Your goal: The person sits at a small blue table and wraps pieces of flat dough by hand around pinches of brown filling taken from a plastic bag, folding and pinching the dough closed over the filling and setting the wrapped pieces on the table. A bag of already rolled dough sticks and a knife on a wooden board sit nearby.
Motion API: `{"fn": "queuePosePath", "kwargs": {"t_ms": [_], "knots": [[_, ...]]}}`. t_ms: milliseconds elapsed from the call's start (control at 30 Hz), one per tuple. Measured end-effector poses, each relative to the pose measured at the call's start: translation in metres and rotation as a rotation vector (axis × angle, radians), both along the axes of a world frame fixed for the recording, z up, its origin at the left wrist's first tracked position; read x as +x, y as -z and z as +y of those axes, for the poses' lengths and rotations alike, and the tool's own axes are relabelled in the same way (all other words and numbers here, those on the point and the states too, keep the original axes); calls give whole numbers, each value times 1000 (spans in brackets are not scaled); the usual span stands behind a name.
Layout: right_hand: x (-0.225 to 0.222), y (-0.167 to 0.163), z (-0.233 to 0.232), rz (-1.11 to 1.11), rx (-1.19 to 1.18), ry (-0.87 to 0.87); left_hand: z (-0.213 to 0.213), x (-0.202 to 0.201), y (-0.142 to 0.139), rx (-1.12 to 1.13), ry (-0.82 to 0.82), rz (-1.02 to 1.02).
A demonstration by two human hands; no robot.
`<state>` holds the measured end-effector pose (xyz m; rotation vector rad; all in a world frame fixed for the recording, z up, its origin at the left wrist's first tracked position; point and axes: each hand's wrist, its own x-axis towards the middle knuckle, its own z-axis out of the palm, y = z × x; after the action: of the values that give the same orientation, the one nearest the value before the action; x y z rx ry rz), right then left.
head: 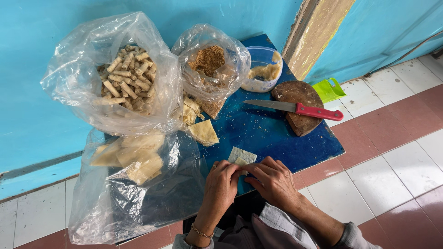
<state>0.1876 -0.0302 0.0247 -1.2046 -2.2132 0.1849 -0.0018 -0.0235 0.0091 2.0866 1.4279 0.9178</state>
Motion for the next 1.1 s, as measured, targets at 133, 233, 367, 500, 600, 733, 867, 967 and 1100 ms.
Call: {"fn": "queuePosePath", "kwargs": {"t_ms": [133,233,367,500,600,733,867,967,1100], "knots": [[0,6,11,97,-7,-23,3,3,0,-23,-26,2],[1,11,25,147,-148,-33,5,3,2,-104,-47,-96],[2,9,44,101,-428,-38,6,4,5,-11,-48,-27],[2,4,46,135,-375,-49,13,3,5,-60,-29,-62],[1,1,33,91,-166,-77,13,0,3,-99,-35,-88],[-1,1,22,56,-39,-88,9,-8,-2,-118,0,-75],[-1,1,29,108,-52,-115,2,-9,-1,-1,61,19],[-3,2,34,84,-164,-91,3,-6,5,64,57,68],[-4,3,40,128,-322,-37,6,-7,13,122,43,90]]}}
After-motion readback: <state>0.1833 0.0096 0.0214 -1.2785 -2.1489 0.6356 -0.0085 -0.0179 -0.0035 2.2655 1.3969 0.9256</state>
